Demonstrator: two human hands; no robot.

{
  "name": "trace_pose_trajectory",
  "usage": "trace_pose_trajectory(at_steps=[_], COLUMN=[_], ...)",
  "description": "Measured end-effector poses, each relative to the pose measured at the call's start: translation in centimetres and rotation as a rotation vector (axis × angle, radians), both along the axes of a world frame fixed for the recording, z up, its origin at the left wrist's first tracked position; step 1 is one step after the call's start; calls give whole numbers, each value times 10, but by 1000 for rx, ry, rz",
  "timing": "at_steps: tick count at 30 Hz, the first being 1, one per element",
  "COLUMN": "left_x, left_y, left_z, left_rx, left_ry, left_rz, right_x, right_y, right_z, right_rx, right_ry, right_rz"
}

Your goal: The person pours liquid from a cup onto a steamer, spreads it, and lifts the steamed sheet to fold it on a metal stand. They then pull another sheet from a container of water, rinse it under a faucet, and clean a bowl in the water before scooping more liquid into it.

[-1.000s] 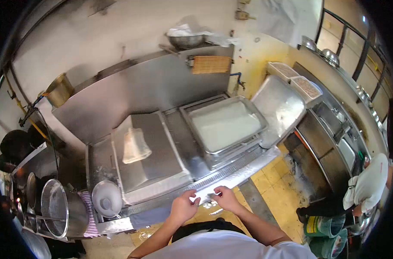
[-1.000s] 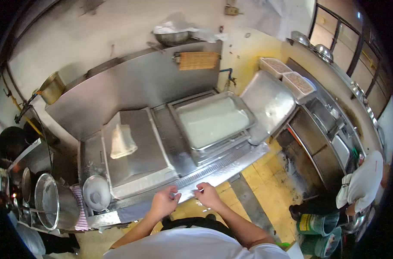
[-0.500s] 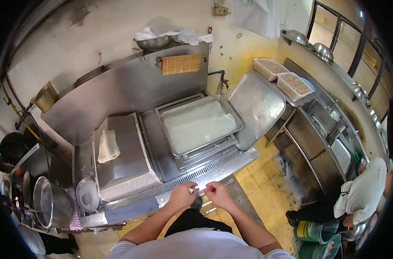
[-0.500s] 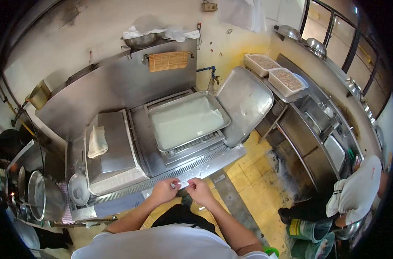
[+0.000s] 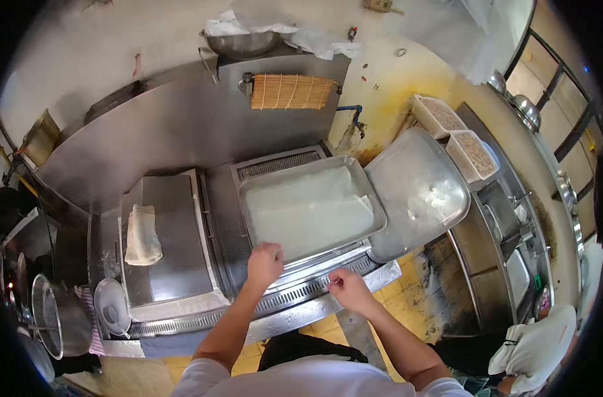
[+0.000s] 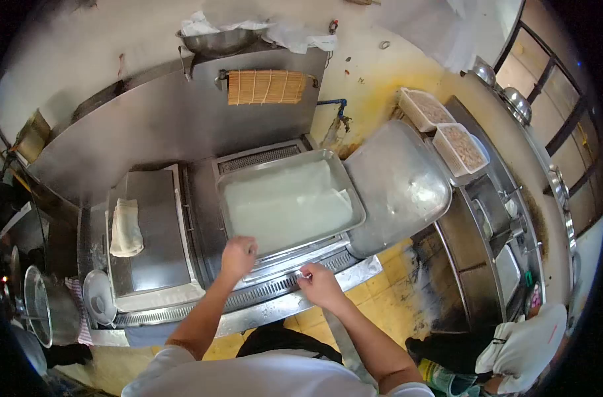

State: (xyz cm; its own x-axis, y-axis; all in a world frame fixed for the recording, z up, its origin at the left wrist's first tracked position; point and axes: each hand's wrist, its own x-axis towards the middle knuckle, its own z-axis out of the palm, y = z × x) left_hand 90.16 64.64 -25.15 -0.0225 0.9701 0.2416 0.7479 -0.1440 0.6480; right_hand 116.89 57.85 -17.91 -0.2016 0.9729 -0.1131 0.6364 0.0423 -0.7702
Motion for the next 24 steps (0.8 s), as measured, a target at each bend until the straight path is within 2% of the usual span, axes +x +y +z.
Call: trace_pose_trajectory(at_steps=[4,7,9,10,13,14,19,21,24], left_x=[-8,-8,-8,-6,-1,3,29,44,69], left_y=[48,62,64,63,55,55,38,31,25], left_z=[-8,-1,-5,-9,-22,-21,8,26,41], left_rx=[188,-278,-471,-570,-327,-332,-398,-396,-385], left_ry=[289,517,550,563,446,461,523,454,312], left_rz=[36,-158,-234,-272,-176,-168,-92,-13,149], right_x=[-8,-1,15,24,53,57,82,86,90], right_y=[25,32,39,47,84,99,218,267,305], right_z=[-4,-11,-19,-19,-25,-22,-46,-65,-78], right_rx=[-61,-106,-104,-100,-38,17,389,482,124], right_ry=[6,23,26,-15,-18,-16,-177,-294,-436], right_rz=[38,34,30,34,49,-12,-57,-128,-118])
